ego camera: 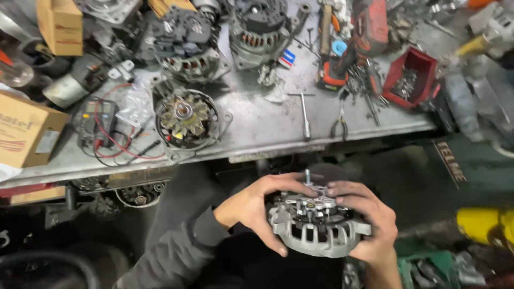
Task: The person opens a small cardboard box and removes a black rubber ring. They then pick up a silver metal alternator housing and place the ring into a groove on its edge. The person rotates the housing to inspect the fit and then places it on the workbench.
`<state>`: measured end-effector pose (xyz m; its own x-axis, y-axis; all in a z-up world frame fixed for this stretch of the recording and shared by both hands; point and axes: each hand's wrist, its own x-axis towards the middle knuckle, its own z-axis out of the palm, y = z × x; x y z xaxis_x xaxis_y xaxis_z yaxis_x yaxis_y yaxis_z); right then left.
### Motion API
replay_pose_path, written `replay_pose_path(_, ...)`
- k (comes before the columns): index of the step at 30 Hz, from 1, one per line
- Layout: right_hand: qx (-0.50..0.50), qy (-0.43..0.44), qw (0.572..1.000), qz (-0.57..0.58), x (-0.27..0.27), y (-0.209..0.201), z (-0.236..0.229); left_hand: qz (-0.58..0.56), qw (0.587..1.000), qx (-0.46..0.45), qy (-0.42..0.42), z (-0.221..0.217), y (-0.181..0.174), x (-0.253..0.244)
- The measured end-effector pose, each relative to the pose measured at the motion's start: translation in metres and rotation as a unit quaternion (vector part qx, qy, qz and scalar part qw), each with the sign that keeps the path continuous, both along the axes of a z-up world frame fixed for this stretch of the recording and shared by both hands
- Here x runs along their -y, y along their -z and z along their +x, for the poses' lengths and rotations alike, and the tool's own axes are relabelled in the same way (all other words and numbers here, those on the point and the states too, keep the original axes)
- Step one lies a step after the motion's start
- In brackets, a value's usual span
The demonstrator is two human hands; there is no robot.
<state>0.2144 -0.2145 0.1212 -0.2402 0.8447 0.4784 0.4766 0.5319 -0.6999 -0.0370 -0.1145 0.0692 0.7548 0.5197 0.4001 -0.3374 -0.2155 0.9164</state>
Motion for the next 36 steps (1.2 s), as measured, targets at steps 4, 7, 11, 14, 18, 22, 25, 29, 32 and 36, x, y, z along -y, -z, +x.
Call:
replay_pose_path(4, -0.093, 0.086, 0.99, 0.054, 0.044, 0.022, -0.003, 0.118, 0.993, 0.013, 0.004, 0.0, -0.033, 0.01)
replay_pose_path(7, -0.066, 0.132, 0.985, 0.086, 0.055, 0.016, -0.024, 0.209, 0.976, 0.008, -0.056, -0.006, -0.058, 0.025)
replay_pose_path(11, -0.013, 0.178, 0.981, 0.07, 0.055, 0.008, -0.039, 0.226, 0.972, -0.025, -0.059, -0.011, -0.041, 0.04)
replay_pose_path(14, -0.041, 0.196, 0.977, 0.066, 0.047, 0.009, -0.036, 0.181, 0.982, -0.035, -0.046, -0.011, -0.033, 0.044)
replay_pose_path(18, -0.038, 0.149, 0.988, 0.032, 0.041, 0.018, -0.027, 0.171, 0.983, -0.031, -0.054, -0.009, -0.028, 0.042)
replay_pose_path(22, -0.047, 0.132, 0.989, 0.04, 0.035, 0.021, -0.029, 0.16, 0.986, -0.029, -0.047, -0.011, -0.021, 0.038)
replay_pose_path(25, -0.047, 0.124, 0.99, 0.04, 0.032, 0.018, -0.034, 0.146, 0.988, -0.017, -0.048, -0.014, -0.018, 0.035)
replay_pose_path(29, -0.046, 0.129, 0.99, 0.025, 0.029, 0.015, -0.043, 0.143, 0.988, -0.016, -0.05, -0.02, -0.02, 0.037)
replay_pose_path(32, -0.096, 0.172, 0.98, 0.016, 0.032, 0.018, -0.045, 0.195, 0.977, -0.055, -0.059, -0.028, -0.029, 0.038)
replay_pose_path(36, -0.063, 0.183, 0.979, 0.061, 0.048, 0.024, -0.04, 0.28, 0.954, -0.092, -0.061, -0.034, -0.031, 0.038)
